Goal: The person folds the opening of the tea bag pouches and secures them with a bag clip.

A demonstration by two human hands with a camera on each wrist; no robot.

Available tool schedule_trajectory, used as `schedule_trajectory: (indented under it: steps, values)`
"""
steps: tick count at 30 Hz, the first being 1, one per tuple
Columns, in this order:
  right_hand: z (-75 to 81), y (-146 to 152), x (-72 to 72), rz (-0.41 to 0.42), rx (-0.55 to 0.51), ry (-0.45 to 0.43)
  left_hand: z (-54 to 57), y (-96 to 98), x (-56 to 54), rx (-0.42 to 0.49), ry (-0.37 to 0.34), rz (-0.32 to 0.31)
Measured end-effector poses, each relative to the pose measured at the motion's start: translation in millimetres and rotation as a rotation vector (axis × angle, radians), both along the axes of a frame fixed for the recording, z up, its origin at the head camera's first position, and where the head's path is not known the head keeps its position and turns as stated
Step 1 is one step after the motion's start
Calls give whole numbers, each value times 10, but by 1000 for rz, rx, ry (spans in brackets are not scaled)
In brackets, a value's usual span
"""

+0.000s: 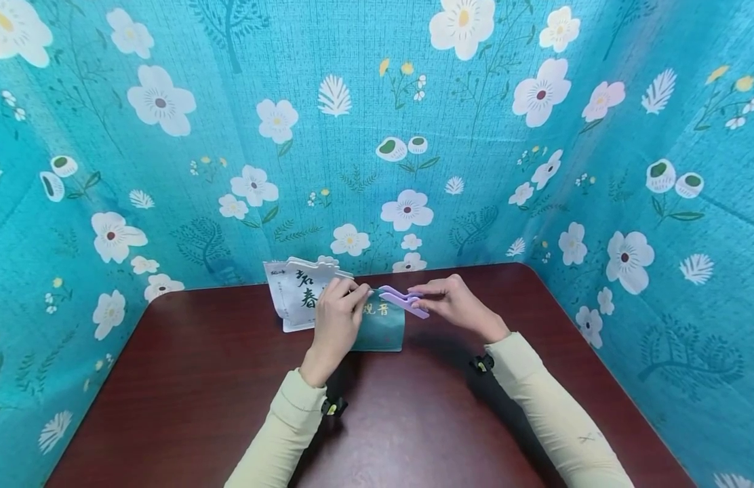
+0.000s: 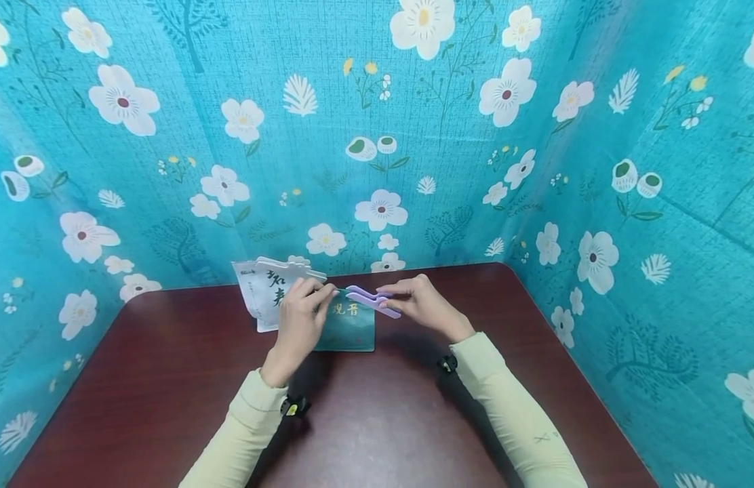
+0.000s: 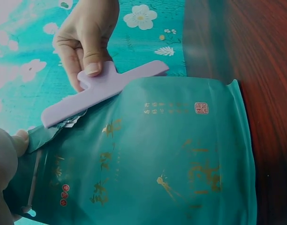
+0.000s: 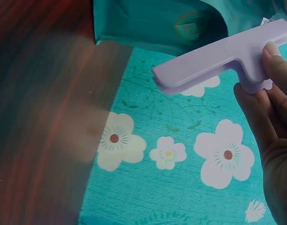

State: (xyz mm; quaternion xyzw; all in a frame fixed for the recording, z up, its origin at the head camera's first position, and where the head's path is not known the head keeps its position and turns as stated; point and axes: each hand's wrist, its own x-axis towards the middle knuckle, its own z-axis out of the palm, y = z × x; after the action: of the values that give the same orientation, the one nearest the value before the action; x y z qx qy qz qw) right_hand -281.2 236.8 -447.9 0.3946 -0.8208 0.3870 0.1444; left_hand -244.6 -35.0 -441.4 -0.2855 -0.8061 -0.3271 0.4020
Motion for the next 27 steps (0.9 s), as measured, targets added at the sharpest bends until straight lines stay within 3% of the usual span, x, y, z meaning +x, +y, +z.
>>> schedule_trajectory:
  steps: [13, 22, 27]
  values:
    - [146, -85, -33, 42, 93, 68, -12, 3, -16, -10, 16, 6]
    - [167, -103, -10, 9, 100, 5, 30, -47, -36, -24, -3, 12]
    - [169, -108, 0, 1, 91, 0, 12, -35, -4, -35, 23, 74]
